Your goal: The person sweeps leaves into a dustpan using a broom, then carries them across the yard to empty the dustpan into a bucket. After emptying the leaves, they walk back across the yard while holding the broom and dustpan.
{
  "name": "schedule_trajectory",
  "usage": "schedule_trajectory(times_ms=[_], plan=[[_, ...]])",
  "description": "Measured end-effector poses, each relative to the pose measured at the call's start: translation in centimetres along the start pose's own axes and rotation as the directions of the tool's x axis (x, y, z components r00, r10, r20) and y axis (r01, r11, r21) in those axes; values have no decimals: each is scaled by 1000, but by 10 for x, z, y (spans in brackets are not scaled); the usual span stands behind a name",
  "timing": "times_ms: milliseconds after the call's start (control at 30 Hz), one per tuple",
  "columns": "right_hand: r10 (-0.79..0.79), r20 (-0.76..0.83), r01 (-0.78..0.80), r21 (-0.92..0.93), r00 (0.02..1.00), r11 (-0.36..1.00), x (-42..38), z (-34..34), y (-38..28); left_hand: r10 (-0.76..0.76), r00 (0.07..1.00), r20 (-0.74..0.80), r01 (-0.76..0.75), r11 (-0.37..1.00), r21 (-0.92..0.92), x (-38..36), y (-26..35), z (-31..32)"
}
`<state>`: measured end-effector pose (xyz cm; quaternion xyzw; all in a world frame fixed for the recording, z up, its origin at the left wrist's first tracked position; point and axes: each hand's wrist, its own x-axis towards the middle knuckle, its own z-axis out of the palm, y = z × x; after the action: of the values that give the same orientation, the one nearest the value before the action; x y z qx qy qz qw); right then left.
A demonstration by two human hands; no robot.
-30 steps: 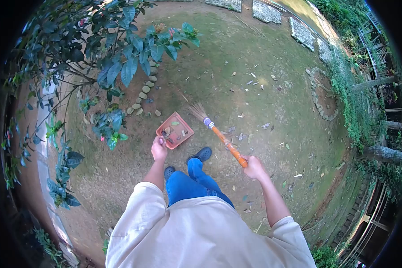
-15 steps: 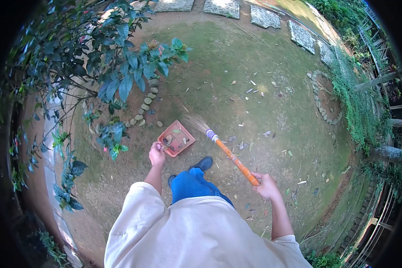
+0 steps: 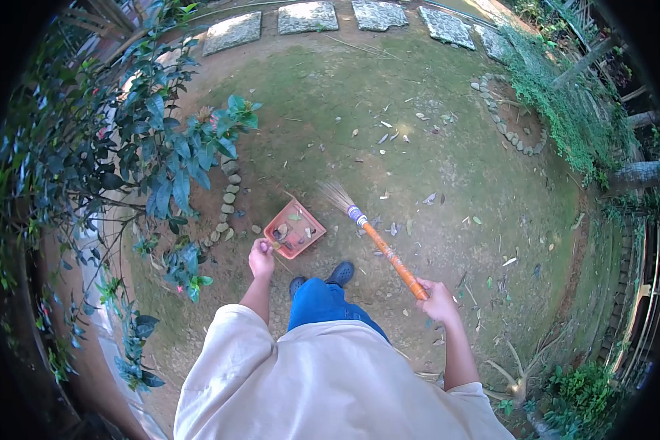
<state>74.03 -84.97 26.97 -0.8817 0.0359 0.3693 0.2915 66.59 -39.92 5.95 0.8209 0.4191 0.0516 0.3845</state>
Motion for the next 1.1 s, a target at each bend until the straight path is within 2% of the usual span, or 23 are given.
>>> schedule_trajectory(times_ms=[133, 333, 433, 533, 733, 833, 933, 1033, 1100], plan=[[-29, -138, 28, -12, 990, 1000, -17, 17, 28, 89, 992, 87, -92, 995, 33, 12, 11, 14], [219, -177, -193, 154, 959, 969, -41, 40, 31, 154, 958, 241, -176, 982, 72, 36, 26, 35], [216, -284, -198, 91, 934, 976, -50, 59, 20, 190, 936, 297, -216, 975, 54, 49, 28, 46], [313, -241, -289, 130, 919, 948, -47, 79, 10, 229, 919, 322, -259, 964, 53, 64, 32, 53], [272, -210, -255, 106, 939, 961, -45, 131, -11, 253, 885, 392, -290, 956, 38, 91, 19, 72], [249, -147, -226, 159, 957, 961, -63, 137, -19, 240, 880, 409, -279, 960, 37, 97, 22, 78], [294, -68, -263, 294, 953, 919, -90, 139, -24, 223, 886, 406, -272, 960, 65, 96, 28, 65], [416, -11, -379, 394, 909, 838, -109, 134, -48, 235, 886, 400, -279, 959, 53, 101, 19, 65], [386, -75, -328, 396, 919, 858, -113, 144, -45, 250, 884, 396, -294, 954, 53, 102, 12, 57]])
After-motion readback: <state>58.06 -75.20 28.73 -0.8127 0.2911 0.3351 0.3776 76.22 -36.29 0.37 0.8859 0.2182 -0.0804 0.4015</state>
